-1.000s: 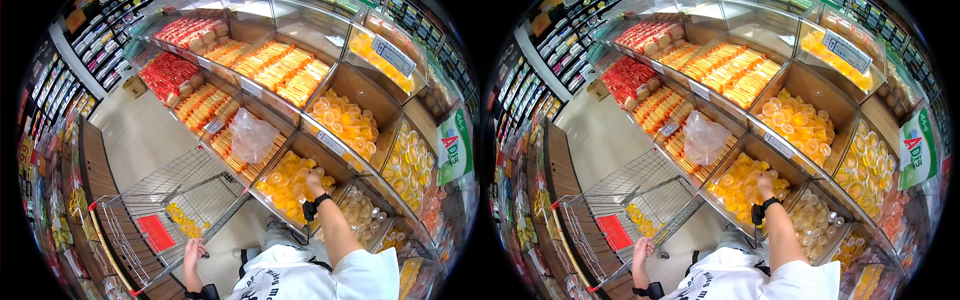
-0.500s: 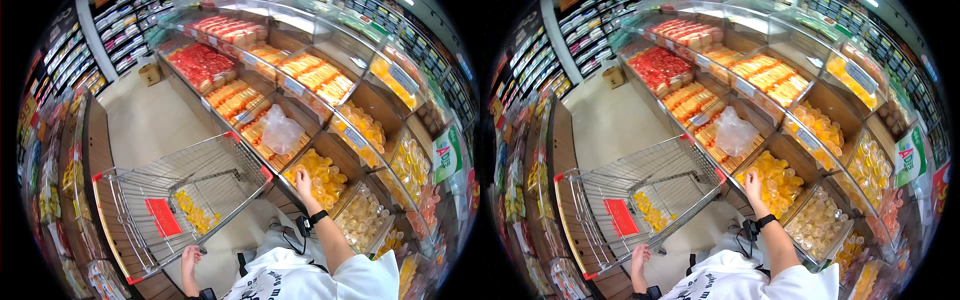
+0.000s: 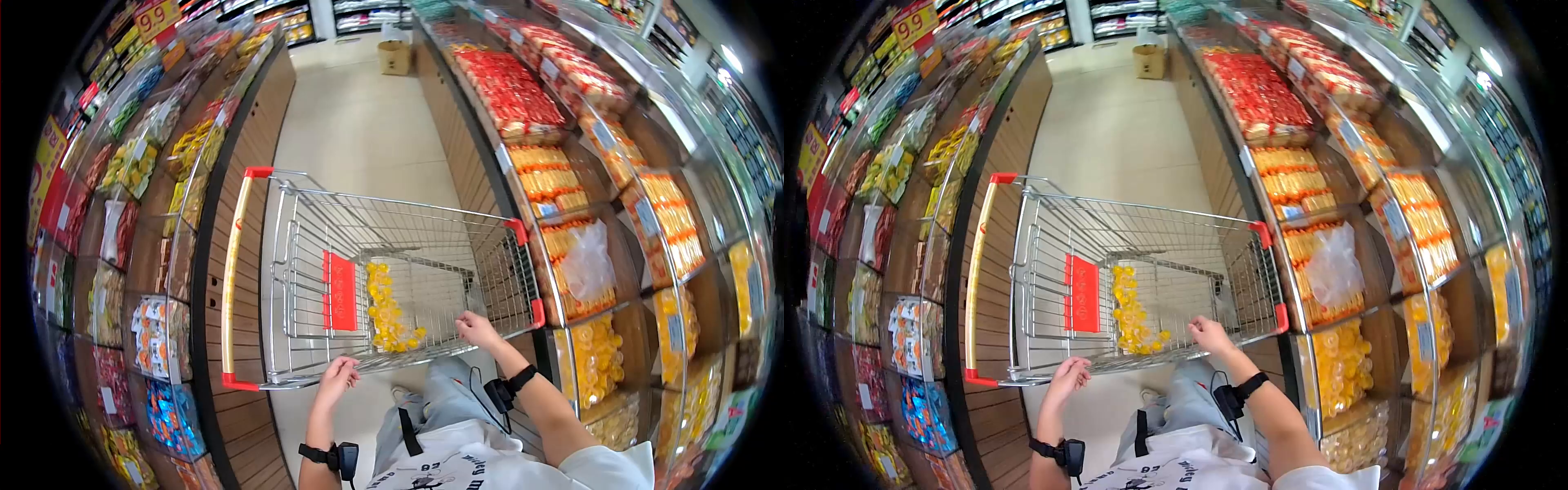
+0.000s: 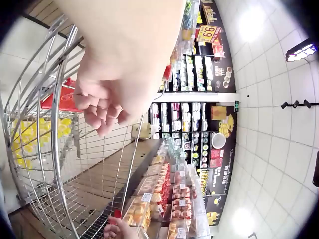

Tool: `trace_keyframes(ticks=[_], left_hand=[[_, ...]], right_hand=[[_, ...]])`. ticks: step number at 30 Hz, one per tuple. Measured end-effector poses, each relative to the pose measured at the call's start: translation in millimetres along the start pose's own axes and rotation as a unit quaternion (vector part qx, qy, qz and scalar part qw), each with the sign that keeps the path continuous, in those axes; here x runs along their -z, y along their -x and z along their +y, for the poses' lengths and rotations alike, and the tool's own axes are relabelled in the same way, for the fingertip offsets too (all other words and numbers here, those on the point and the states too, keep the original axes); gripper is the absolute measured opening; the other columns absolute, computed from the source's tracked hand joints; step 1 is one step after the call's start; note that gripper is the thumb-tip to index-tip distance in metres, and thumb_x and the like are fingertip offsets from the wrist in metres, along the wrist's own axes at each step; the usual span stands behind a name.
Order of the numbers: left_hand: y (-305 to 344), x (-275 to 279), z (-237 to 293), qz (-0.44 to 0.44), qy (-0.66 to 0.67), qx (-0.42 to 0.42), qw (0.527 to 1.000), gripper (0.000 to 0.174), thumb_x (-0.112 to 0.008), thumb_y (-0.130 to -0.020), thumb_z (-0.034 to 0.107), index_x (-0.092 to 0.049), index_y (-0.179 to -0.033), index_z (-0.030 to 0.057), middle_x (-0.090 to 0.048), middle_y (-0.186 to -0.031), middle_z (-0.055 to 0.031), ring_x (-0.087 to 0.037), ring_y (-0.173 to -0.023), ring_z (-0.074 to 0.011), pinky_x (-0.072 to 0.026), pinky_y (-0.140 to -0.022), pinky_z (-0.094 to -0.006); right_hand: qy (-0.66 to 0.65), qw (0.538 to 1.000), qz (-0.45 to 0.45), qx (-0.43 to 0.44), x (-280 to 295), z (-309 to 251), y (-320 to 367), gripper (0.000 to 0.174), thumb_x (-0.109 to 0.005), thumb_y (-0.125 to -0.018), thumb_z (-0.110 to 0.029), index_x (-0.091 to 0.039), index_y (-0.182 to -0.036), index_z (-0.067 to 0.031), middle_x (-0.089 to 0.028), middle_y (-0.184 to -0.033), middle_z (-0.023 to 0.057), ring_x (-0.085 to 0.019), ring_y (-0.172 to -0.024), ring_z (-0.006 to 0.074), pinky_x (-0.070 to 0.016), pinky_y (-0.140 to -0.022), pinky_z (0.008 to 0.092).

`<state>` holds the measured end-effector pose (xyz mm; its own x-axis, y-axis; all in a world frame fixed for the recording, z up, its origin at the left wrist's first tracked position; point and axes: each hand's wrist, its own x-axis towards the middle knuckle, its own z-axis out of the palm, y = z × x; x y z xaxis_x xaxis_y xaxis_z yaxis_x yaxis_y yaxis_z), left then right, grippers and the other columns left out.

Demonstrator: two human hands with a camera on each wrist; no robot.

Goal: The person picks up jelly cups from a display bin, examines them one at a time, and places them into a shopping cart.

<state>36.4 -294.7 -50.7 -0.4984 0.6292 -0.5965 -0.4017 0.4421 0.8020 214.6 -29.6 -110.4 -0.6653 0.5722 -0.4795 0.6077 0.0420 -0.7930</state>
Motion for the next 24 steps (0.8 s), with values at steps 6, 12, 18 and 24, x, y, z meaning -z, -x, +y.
trace_keyframes(ticks=[6,12,18,24], left_hand=[[-46,-11,-1,0.023,0.015,0.041,0.999,0.017,-0.037,-0.079,0.015,-0.047,-0.084,0.0031,-0.049,-0.060,-0.0032,-0.042,-0.049,-0.0067,-0.0335,-0.044,-0.0170],[-107,-9,-6,0.066,0.021,0.113,0.991,0.015,-0.038,-0.077,0.012,-0.047,-0.082,0.0012,-0.049,-0.060,-0.0047,-0.044,-0.050,-0.0082,-0.0356,-0.044,-0.0185],[-151,-10,-68,0.136,-0.056,0.166,0.975,0.016,-0.038,-0.077,0.012,-0.046,-0.083,0.0003,-0.051,-0.061,-0.0066,-0.046,-0.051,-0.0095,-0.0382,-0.045,-0.0200],[-157,-12,-101,0.128,-0.035,0.225,0.965,0.015,-0.039,-0.077,0.012,-0.046,-0.084,0.0011,-0.051,-0.061,-0.0077,-0.048,-0.051,-0.0106,-0.0395,-0.048,-0.0204]], right_hand=[[0.273,0.955,-0.119,-0.004,-59,45,-117,0.026,-0.043,-0.071,-0.025,-0.052,-0.080,-0.0025,-0.054,-0.075,0.0113,-0.053,-0.070,0.0216,-0.0421,-0.058,0.0311],[0.431,0.859,-0.248,-0.121,-99,77,-192,0.024,-0.041,-0.070,-0.018,-0.055,-0.086,-0.0069,-0.051,-0.094,0.0107,-0.050,-0.084,0.0246,-0.0420,-0.066,0.0352],[0.456,0.816,-0.328,-0.134,-137,114,-227,0.020,-0.044,-0.069,-0.016,-0.056,-0.080,-0.0053,-0.054,-0.086,0.0117,-0.052,-0.079,0.0247,-0.0423,-0.062,0.0337],[0.504,0.772,-0.378,-0.086,-168,164,-230,0.016,-0.053,-0.065,-0.011,-0.057,-0.081,-0.0100,-0.055,-0.085,0.0061,-0.053,-0.078,0.0191,-0.0410,-0.058,0.0309]])
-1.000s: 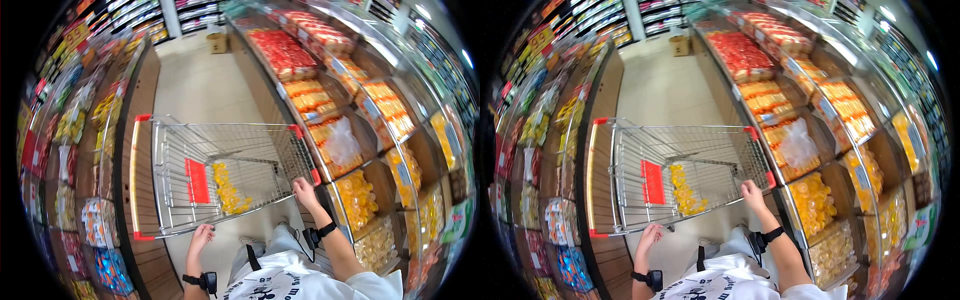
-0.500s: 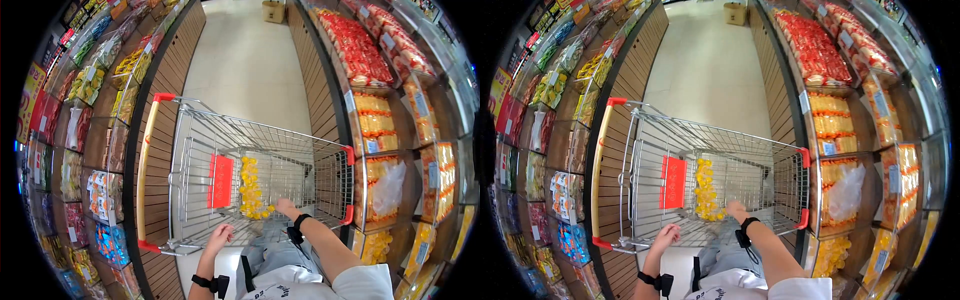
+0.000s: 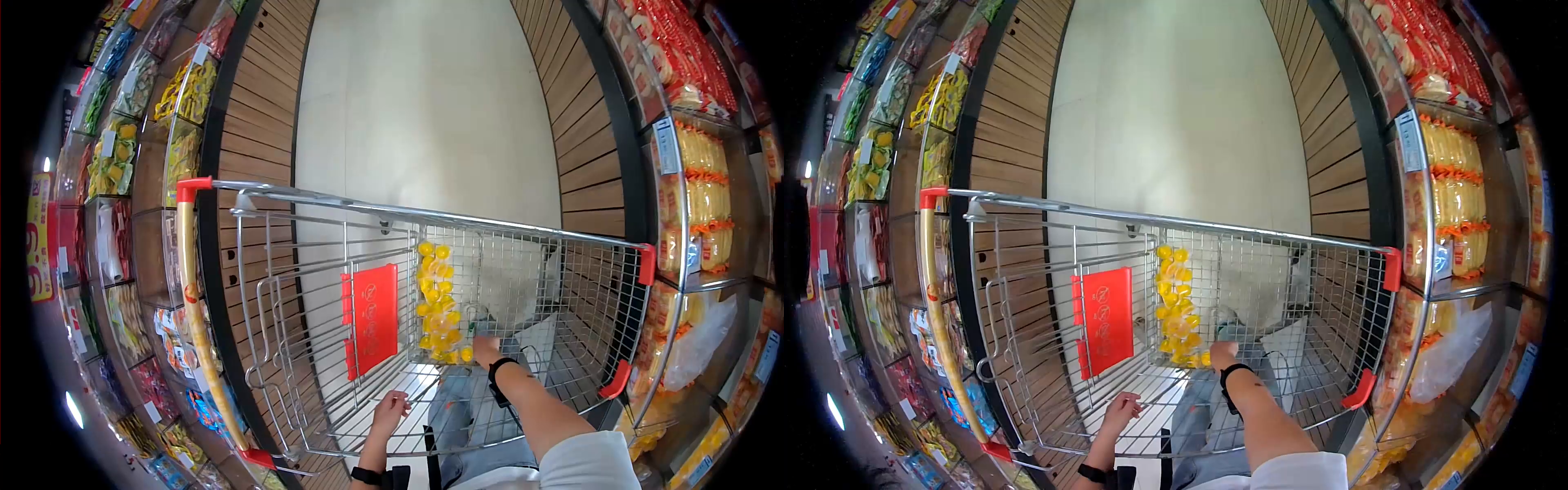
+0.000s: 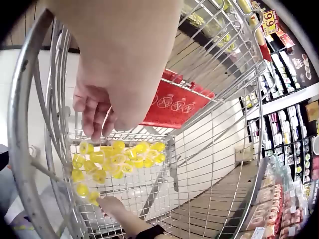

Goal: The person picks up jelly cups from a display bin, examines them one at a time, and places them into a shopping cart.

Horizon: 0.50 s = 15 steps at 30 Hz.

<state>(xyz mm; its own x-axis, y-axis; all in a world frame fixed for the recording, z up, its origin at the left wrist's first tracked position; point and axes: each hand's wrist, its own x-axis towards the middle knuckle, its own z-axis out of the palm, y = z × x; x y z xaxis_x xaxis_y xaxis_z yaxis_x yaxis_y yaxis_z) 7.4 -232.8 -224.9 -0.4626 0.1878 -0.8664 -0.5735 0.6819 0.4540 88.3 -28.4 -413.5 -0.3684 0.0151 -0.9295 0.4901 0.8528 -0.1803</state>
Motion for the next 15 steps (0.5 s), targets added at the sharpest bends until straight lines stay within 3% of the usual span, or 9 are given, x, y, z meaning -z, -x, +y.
trace_keyframes(ticks=[3,6,9,10,13,14,15], left_hand=[[-6,-2,2,0.020,-0.015,0.019,1.000,0.014,-0.040,-0.077,0.012,-0.047,-0.084,0.0014,-0.051,-0.061,-0.0072,-0.048,-0.052,-0.0101,-0.0396,-0.048,-0.0200],[-8,-6,0,0.020,-0.057,0.014,0.998,0.014,-0.041,-0.077,0.013,-0.047,-0.083,0.0016,-0.050,-0.060,-0.0060,-0.047,-0.051,-0.0083,-0.0387,-0.046,-0.0189],[-10,-8,-5,0.011,-0.062,-0.030,0.998,0.014,-0.041,-0.077,0.012,-0.048,-0.083,0.0013,-0.050,-0.060,-0.0059,-0.047,-0.051,-0.0085,-0.0387,-0.046,-0.0191],[-10,-8,-4,-0.006,-0.074,-0.023,0.997,0.015,-0.040,-0.077,0.013,-0.047,-0.085,0.0015,-0.050,-0.060,-0.0056,-0.048,-0.052,-0.0093,-0.0394,-0.047,-0.0203],[-6,-9,7,-0.015,0.017,-0.014,1.000,0.018,-0.038,-0.078,0.016,-0.046,-0.087,0.0031,-0.051,-0.064,-0.0057,-0.048,-0.053,-0.0093,-0.0383,-0.046,-0.0203],[-10,-9,-2,-0.028,0.059,-0.081,0.995,0.020,-0.036,-0.079,0.020,-0.045,-0.088,0.0040,-0.052,-0.069,-0.0061,-0.048,-0.054,-0.0087,-0.0360,-0.044,-0.0190],[4,-9,29,-0.035,0.056,-0.034,0.997,0.020,-0.036,-0.079,0.021,-0.045,-0.085,0.0038,-0.052,-0.072,-0.0056,-0.048,-0.056,-0.0081,-0.0349,-0.045,-0.0177]], right_hand=[[0.009,0.999,0.032,0.009,-10,-2,-5,0.015,-0.056,-0.063,-0.013,-0.057,-0.077,-0.0097,-0.056,-0.083,0.0041,-0.053,-0.078,0.0196,-0.0411,-0.058,0.0318],[-0.045,0.998,0.028,0.014,-11,3,-3,0.012,-0.047,-0.069,-0.014,-0.056,-0.072,-0.0072,-0.056,-0.074,0.0091,-0.054,-0.068,0.0233,-0.0408,-0.054,0.0341],[-0.198,0.969,0.078,0.123,0,10,7,0.018,-0.051,-0.065,-0.024,-0.056,-0.073,-0.0078,-0.056,-0.070,0.0085,-0.054,-0.065,0.0223,-0.0413,-0.051,0.0313],[-0.305,0.940,0.094,0.123,4,7,14,0.025,-0.050,-0.066,-0.030,-0.055,-0.069,-0.0064,-0.055,-0.067,0.0075,-0.053,-0.055,0.0202,-0.0401,-0.048,0.0298],[-0.521,0.843,-0.020,0.136,47,-11,68,0.022,-0.046,-0.072,-0.025,-0.051,-0.065,-0.0044,-0.048,-0.054,0.0023,-0.046,-0.049,0.0109,-0.0349,-0.043,0.0225],[-0.574,0.800,-0.050,0.167,56,-19,87,0.021,-0.045,-0.073,-0.024,-0.049,-0.065,-0.0048,-0.045,-0.053,0.0009,-0.043,-0.047,0.0092,-0.0335,-0.043,0.0211],[-0.622,0.753,-0.079,0.198,64,-28,105,0.021,-0.044,-0.075,-0.023,-0.048,-0.064,-0.0052,-0.043,-0.052,-0.0005,-0.040,-0.046,0.0076,-0.0321,-0.042,0.0197]])
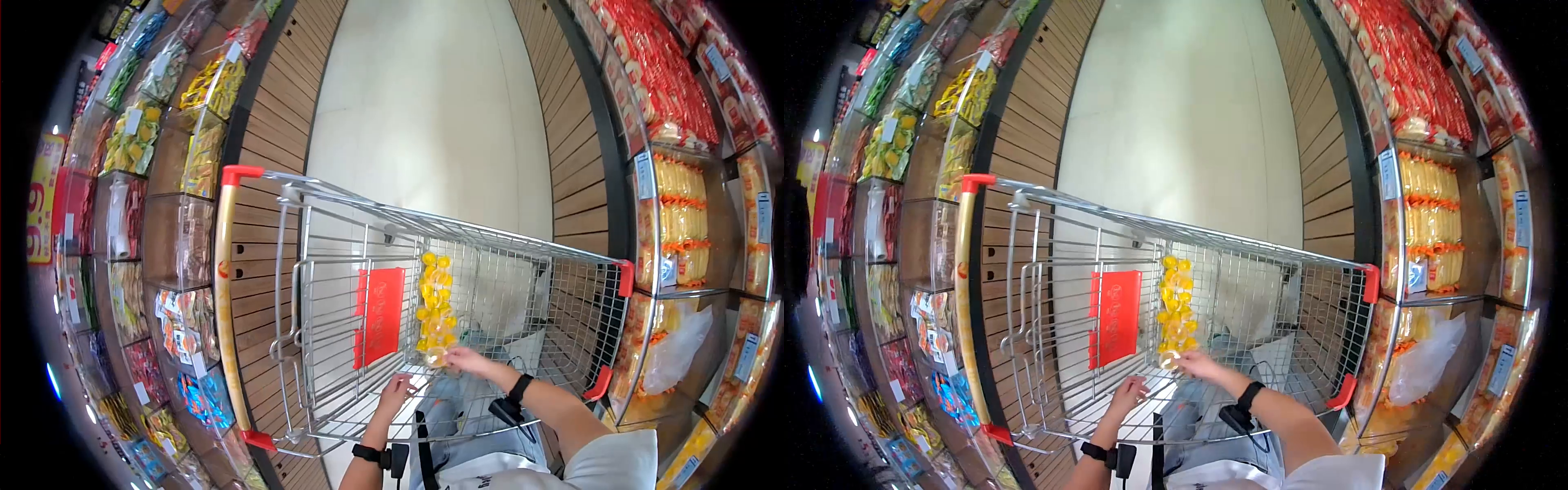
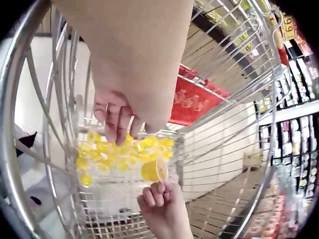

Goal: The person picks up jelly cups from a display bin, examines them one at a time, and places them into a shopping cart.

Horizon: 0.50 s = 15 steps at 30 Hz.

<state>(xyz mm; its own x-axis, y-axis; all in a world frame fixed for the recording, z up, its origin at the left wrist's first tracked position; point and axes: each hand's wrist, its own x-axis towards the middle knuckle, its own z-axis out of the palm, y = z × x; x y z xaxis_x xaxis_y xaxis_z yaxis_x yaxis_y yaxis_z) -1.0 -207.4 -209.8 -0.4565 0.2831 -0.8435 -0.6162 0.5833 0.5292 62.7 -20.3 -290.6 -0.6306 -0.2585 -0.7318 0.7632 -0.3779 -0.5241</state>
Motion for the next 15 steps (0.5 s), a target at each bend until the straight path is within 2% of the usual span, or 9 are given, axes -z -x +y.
trace_keyframes(ticks=[1,4,7,8,11,13,15], left_hand=[[10,-2,24,-0.025,0.038,-0.003,0.999,0.019,-0.036,-0.079,0.020,-0.045,-0.082,0.0036,-0.051,-0.070,-0.0046,-0.048,-0.056,-0.0082,-0.0352,-0.046,-0.0180],[30,5,61,-0.091,0.086,-0.060,0.990,0.012,-0.037,-0.077,0.013,-0.043,-0.073,0.0033,-0.049,-0.063,-0.0029,-0.044,-0.052,-0.0068,-0.0348,-0.047,-0.0178],[67,20,98,-0.125,0.032,-0.161,0.979,0.010,-0.038,-0.076,0.009,-0.042,-0.068,0.0035,-0.046,-0.059,-0.0011,-0.043,-0.050,-0.0050,-0.0343,-0.046,-0.0171],[84,25,108,-0.127,0.005,-0.197,0.972,0.010,-0.038,-0.075,0.008,-0.041,-0.066,0.0036,-0.045,-0.057,-0.0004,-0.042,-0.051,-0.0045,-0.0342,-0.045,-0.0168],[137,40,117,-0.102,0.022,-0.219,0.970,0.008,-0.041,-0.074,0.005,-0.041,-0.066,0.0033,-0.044,-0.056,0.0010,-0.043,-0.051,-0.0029,-0.0342,-0.045,-0.0150],[172,53,118,-0.070,0.027,-0.232,0.970,0.008,-0.043,-0.072,0.003,-0.041,-0.065,0.0031,-0.043,-0.056,0.0022,-0.043,-0.052,-0.0021,-0.0339,-0.045,-0.0144],[200,66,109,-0.048,0.039,-0.288,0.956,0.009,-0.043,-0.072,0.002,-0.041,-0.063,0.0029,-0.043,-0.056,0.0022,-0.043,-0.051,-0.0019,-0.0336,-0.044,-0.0142]], right_hand=[[-0.070,0.997,-0.037,0.018,-13,-12,13,0.021,-0.043,-0.076,-0.022,-0.046,-0.064,-0.0055,-0.040,-0.051,-0.0019,-0.038,-0.045,0.0060,-0.0307,-0.042,0.0183],[-0.059,0.992,-0.097,0.059,-48,-60,60,0.018,-0.041,-0.078,-0.017,-0.044,-0.063,-0.0066,-0.040,-0.051,-0.0023,-0.036,-0.044,0.0060,-0.0300,-0.042,0.0181],[-0.065,0.986,-0.101,0.114,-77,-86,93,0.020,-0.039,-0.078,-0.017,-0.044,-0.063,-0.0059,-0.040,-0.052,-0.0028,-0.036,-0.046,0.0047,-0.0291,-0.043,0.0174],[-0.061,0.985,-0.103,0.127,-87,-94,105,0.020,-0.039,-0.079,-0.016,-0.044,-0.063,-0.0057,-0.040,-0.052,-0.0030,-0.036,-0.046,0.0044,-0.0289,-0.043,0.0172],[-0.018,0.978,-0.112,0.177,-126,-113,136,0.019,-0.038,-0.079,-0.018,-0.042,-0.064,-0.0065,-0.034,-0.050,-0.0046,-0.028,-0.043,0.0033,-0.0233,-0.039,0.0175],[0.016,0.971,-0.133,0.200,-156,-126,157,0.019,-0.039,-0.080,-0.018,-0.043,-0.065,-0.0057,-0.034,-0.051,-0.0050,-0.028,-0.044,0.0029,-0.0230,-0.040,0.0171],[0.052,0.962,-0.140,0.229,-184,-129,169,0.019,-0.039,-0.080,-0.018,-0.043,-0.067,-0.0051,-0.034,-0.051,-0.0054,-0.028,-0.044,0.0025,-0.0226,-0.040,0.0168]])
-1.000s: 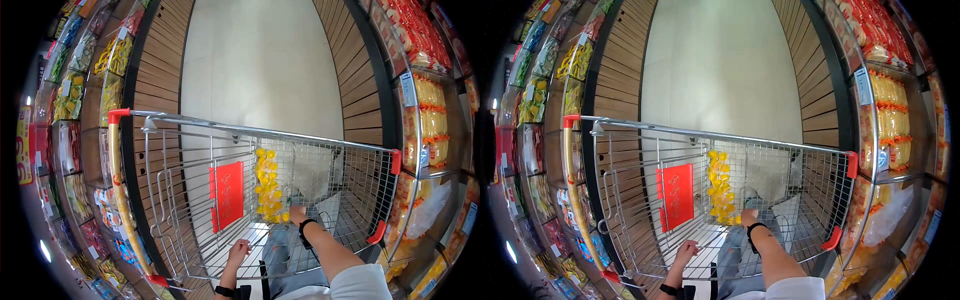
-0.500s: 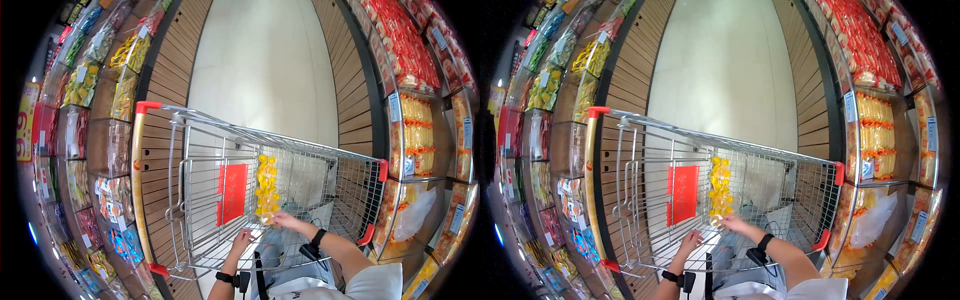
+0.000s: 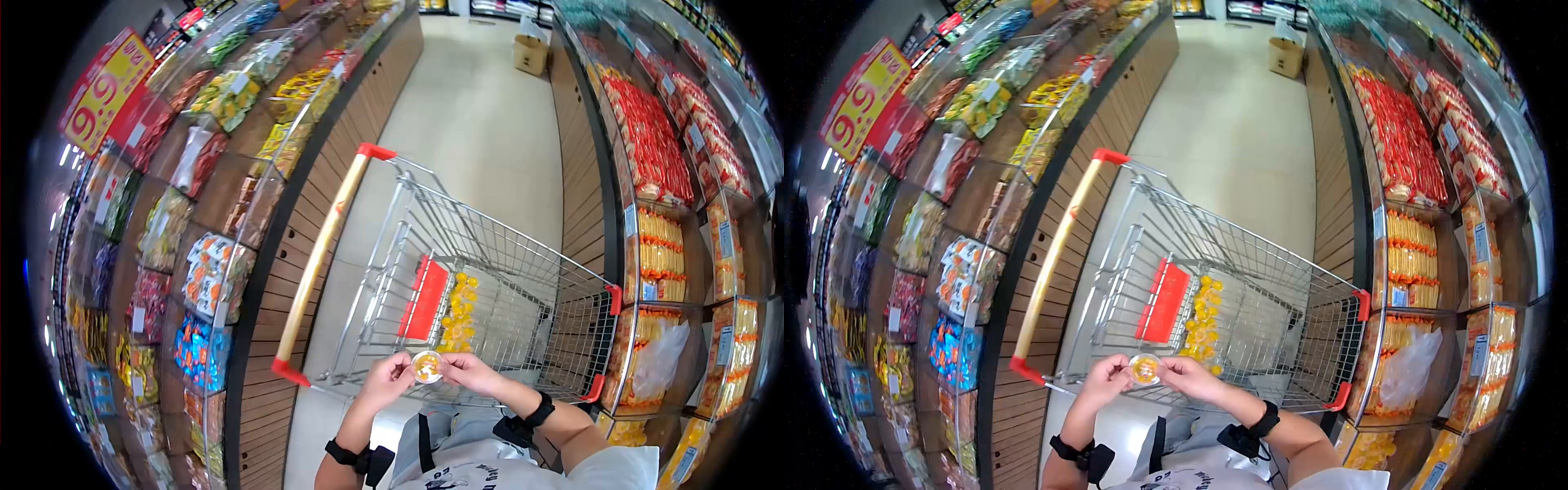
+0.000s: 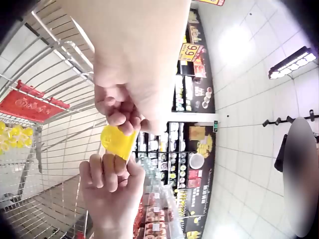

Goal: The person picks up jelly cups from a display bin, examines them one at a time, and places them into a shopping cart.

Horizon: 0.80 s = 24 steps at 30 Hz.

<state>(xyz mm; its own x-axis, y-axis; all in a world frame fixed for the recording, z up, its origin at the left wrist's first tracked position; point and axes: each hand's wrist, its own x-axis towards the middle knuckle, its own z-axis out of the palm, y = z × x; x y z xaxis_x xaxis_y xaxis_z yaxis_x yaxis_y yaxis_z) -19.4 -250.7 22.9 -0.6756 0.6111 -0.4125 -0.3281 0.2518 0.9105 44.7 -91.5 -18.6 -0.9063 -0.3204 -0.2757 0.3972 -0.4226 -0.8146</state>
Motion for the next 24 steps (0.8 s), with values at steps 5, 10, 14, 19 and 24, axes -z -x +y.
trace_keyframes(ticks=[5,10,14,19,24], left_hand=[[68,17,22,0.040,0.006,-0.066,0.997,0.009,-0.044,-0.071,0.001,-0.042,-0.062,0.0020,-0.043,-0.055,0.0026,-0.041,-0.049,-0.0009,-0.0313,-0.042,-0.0137],[122,27,26,0.047,-0.036,-0.140,0.988,0.011,-0.047,-0.069,0.003,-0.041,-0.060,0.0016,-0.040,-0.050,0.0038,-0.036,-0.045,-0.0003,-0.0280,-0.039,-0.0151],[156,33,25,0.037,-0.068,-0.193,0.978,0.013,-0.050,-0.067,0.005,-0.041,-0.058,0.0014,-0.037,-0.048,0.0039,-0.031,-0.043,-0.0006,-0.0253,-0.037,-0.0162],[187,34,31,0.010,-0.081,-0.221,0.972,0.014,-0.050,-0.067,0.006,-0.040,-0.058,0.0017,-0.035,-0.048,0.0035,-0.029,-0.043,-0.0009,-0.0242,-0.037,-0.0166],[190,23,27,-0.028,-0.088,-0.243,0.966,0.016,-0.051,-0.067,0.007,-0.039,-0.057,0.0017,-0.035,-0.047,0.0033,-0.029,-0.042,-0.0017,-0.0242,-0.037,-0.0177]], right_hand=[[0.028,0.999,-0.018,0.017,-68,-14,12,0.018,-0.039,-0.080,-0.018,-0.046,-0.071,-0.0037,-0.033,-0.052,-0.0062,-0.027,-0.046,0.0017,-0.0221,-0.041,0.0162],[0.042,0.998,-0.025,0.050,-121,-9,36,0.018,-0.038,-0.080,-0.018,-0.046,-0.075,-0.0032,-0.033,-0.052,-0.0056,-0.028,-0.046,0.0026,-0.0237,-0.042,0.0167],[0.019,0.997,-0.022,0.075,-157,0,55,0.018,-0.038,-0.080,-0.018,-0.047,-0.080,-0.0027,-0.034,-0.052,-0.0048,-0.029,-0.046,0.0036,-0.0248,-0.043,0.0172],[0.015,0.995,0.009,0.096,-188,12,75,0.018,-0.037,-0.080,-0.018,-0.047,-0.081,-0.0027,-0.036,-0.052,-0.0041,-0.029,-0.047,0.0038,-0.0251,-0.044,0.0169],[-0.019,0.991,0.053,0.118,-191,30,95,0.018,-0.037,-0.080,-0.019,-0.047,-0.079,-0.0033,-0.038,-0.054,-0.0032,-0.031,-0.047,0.0039,-0.0261,-0.045,0.0168]])
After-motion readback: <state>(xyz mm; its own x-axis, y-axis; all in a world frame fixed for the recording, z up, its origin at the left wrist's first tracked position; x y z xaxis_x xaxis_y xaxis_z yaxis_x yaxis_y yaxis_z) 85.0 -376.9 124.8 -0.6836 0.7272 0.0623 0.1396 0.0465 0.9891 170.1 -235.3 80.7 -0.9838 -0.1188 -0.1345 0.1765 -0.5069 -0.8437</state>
